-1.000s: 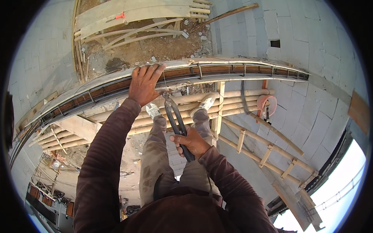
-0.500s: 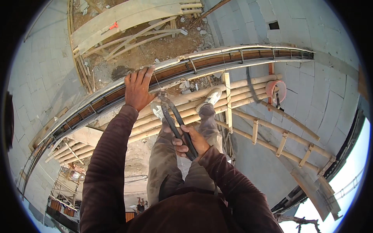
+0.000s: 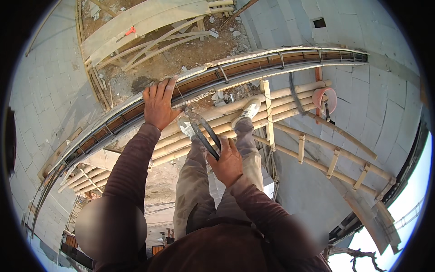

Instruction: The person uses pliers to twist and cut wire, securing metal reinforcement inside a curved wooden frame, and subsequently trims a wooden board with a hand saw.

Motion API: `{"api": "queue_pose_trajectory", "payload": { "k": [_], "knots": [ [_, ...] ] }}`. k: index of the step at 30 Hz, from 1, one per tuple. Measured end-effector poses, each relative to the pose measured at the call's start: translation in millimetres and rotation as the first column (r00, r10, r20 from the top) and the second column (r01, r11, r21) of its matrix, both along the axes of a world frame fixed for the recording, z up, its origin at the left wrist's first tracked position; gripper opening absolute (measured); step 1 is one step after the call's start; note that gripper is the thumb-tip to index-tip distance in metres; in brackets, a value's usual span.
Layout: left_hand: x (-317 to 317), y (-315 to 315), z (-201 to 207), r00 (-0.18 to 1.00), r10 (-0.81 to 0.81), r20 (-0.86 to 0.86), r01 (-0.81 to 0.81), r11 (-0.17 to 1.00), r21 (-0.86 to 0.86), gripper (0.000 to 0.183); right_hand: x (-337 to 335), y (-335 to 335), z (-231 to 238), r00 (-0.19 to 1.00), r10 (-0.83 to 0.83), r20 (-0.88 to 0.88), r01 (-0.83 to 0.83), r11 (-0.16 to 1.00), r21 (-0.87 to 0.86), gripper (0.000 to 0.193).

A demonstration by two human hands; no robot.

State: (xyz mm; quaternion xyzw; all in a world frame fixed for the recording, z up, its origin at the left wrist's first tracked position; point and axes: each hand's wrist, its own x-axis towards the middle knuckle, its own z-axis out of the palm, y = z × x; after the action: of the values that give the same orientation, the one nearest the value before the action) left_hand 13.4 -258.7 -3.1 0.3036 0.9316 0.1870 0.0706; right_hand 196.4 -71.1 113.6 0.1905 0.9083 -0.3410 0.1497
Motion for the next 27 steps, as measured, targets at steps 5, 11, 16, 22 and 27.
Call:
{"api": "queue_pose_trajectory", "payload": {
  "k": [5, 11, 16, 22, 27],
  "knots": [
    [0.9, -0.4, 0.9, 1.0, 0.0, 0.008, 0.0, 1.0, 0.016, 0.114, 16.4, 3.8, -4.0, 0.849, -0.063, 0.524, 0.471, 0.539, -0.698, 0.053],
    [-1.0, -0.4, 0.1, 1.0, -0.002, 0.009, 0.001, 1.0, 0.027, 0.115, 6.9, 7.2, -14.1, 0.616, 0.106, 0.781, 0.783, 0.029, -0.622, 0.059],
    [-1.0, -0.6, 0.3, 1.0, -0.009, 0.007, 0.009, 1.0, 0.017, 0.115, 1.9, 0.5, -8.9, 0.924, -0.078, 0.375, 0.178, 0.955, -0.238, 0.067],
    [-0.3, 0.1, -0.4, 1.0, 0.004, 0.002, -0.004, 0.999, 0.035, 0.114, 9.9, 3.6, -4.0, 0.767, -0.142, 0.625, 0.615, 0.437, -0.656, 0.065],
    [-0.7, -0.7, -0.9, 1.0, -0.002, 0.029, 0.001, 1.0, 0.022, 0.113, 5.5, 11.0, -3.3, 0.574, 0.2, 0.794, 0.76, -0.492, -0.426, 0.069]
  ]
}}
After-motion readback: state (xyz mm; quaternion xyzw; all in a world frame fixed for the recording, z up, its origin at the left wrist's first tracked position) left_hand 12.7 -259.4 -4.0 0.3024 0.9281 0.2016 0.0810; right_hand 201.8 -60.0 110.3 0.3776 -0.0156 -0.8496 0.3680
